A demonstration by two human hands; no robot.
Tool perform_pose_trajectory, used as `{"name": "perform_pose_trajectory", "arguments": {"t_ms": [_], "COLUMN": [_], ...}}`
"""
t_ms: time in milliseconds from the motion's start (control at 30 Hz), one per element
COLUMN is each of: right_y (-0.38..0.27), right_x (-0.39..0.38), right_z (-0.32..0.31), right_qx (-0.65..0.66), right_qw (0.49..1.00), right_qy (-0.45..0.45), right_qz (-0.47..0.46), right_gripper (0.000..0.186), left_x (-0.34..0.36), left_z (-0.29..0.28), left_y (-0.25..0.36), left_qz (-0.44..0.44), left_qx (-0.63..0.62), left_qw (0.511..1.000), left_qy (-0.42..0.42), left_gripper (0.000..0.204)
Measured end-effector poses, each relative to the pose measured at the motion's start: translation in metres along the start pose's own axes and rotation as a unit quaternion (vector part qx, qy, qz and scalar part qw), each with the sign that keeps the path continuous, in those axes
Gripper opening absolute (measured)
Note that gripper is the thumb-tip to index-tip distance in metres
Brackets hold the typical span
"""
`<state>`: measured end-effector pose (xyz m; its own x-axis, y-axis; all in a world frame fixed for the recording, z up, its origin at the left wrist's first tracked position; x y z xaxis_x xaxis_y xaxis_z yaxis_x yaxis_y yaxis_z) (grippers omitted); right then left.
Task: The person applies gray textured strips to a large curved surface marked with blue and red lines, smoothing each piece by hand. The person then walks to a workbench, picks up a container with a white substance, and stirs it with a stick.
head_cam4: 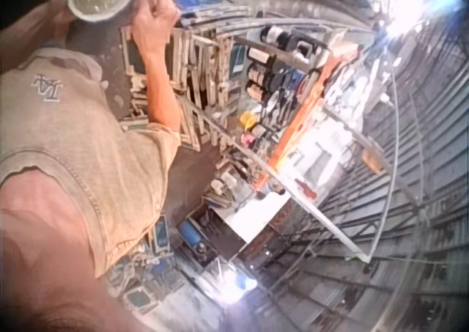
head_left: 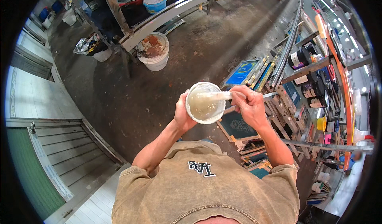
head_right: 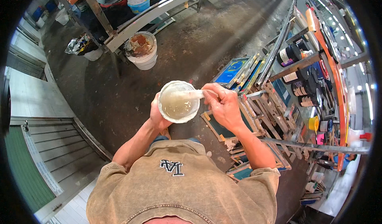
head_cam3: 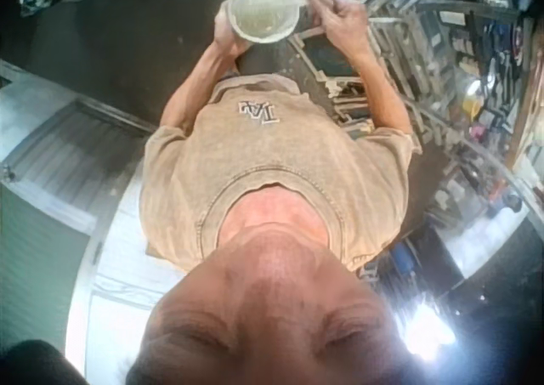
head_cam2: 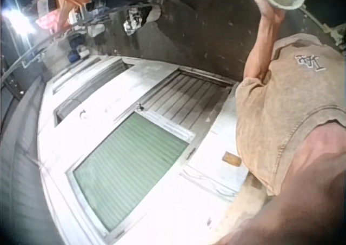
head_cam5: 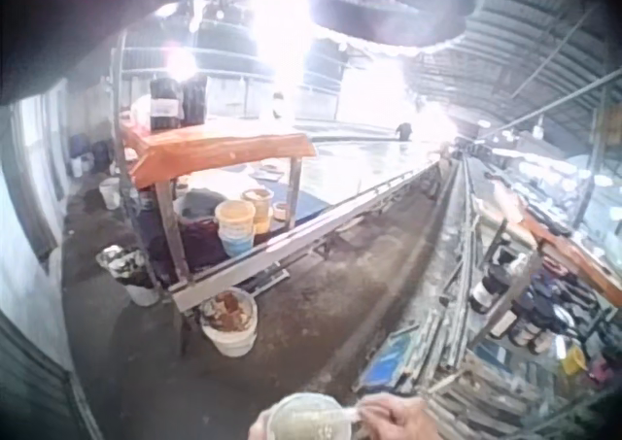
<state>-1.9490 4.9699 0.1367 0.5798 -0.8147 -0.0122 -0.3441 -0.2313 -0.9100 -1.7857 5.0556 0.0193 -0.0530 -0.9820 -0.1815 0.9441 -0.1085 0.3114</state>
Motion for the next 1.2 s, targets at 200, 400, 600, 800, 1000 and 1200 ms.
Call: {"name": "perform_pose_trajectory", "arguments": {"t_ms": [200,400,600,800,1000,1200], "right_y": [-0.021,0.0,0.016,0.009,0.058,0.044], "right_x": [0.025,0.036,0.044,0.037,0.026,0.041], "right_z": [-0.003,-0.008,-0.03,-0.066,-0.068,-0.078], "right_qx": [-0.308,-0.007,-0.064,-0.34,0.088,-0.153], "right_qw": [0.915,0.986,0.992,0.911,0.98,0.948], "right_qy": [-0.037,-0.104,0.05,-0.094,-0.104,0.072], "right_qz": [-0.256,0.13,-0.092,-0.216,0.148,-0.27], "right_gripper": [0.036,0.011,0.013,0.014,0.01,0.013], "left_x": [0.024,0.048,0.065,0.076,0.079,0.088], "left_z": [-0.008,-0.015,0.001,0.007,0.005,0.018], "left_y": [0.025,0.024,0.008,-0.014,-0.04,-0.041], "left_qz": [-0.014,-0.038,-0.036,-0.016,-0.009,-0.013], "left_qx": [0.027,0.024,0.039,0.035,0.021,0.032], "left_qw": [1.0,0.999,0.999,0.999,0.999,0.999], "left_qy": [-0.006,0.006,0.002,0.033,0.047,0.034], "left_gripper": [0.061,0.061,0.06,0.059,0.058,0.06]}}
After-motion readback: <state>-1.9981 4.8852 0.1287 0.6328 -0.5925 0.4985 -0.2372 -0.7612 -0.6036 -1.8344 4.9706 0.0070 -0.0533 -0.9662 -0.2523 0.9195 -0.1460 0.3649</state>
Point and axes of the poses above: each hand's wrist, its own x-axis towards the middle knuckle, its own z-axis out of the palm, y = z × x, the point moved 2 cm from there along x, towards the middle knuckle, and after that the axes turned 3 degrees about x, right-handed, at the moved point
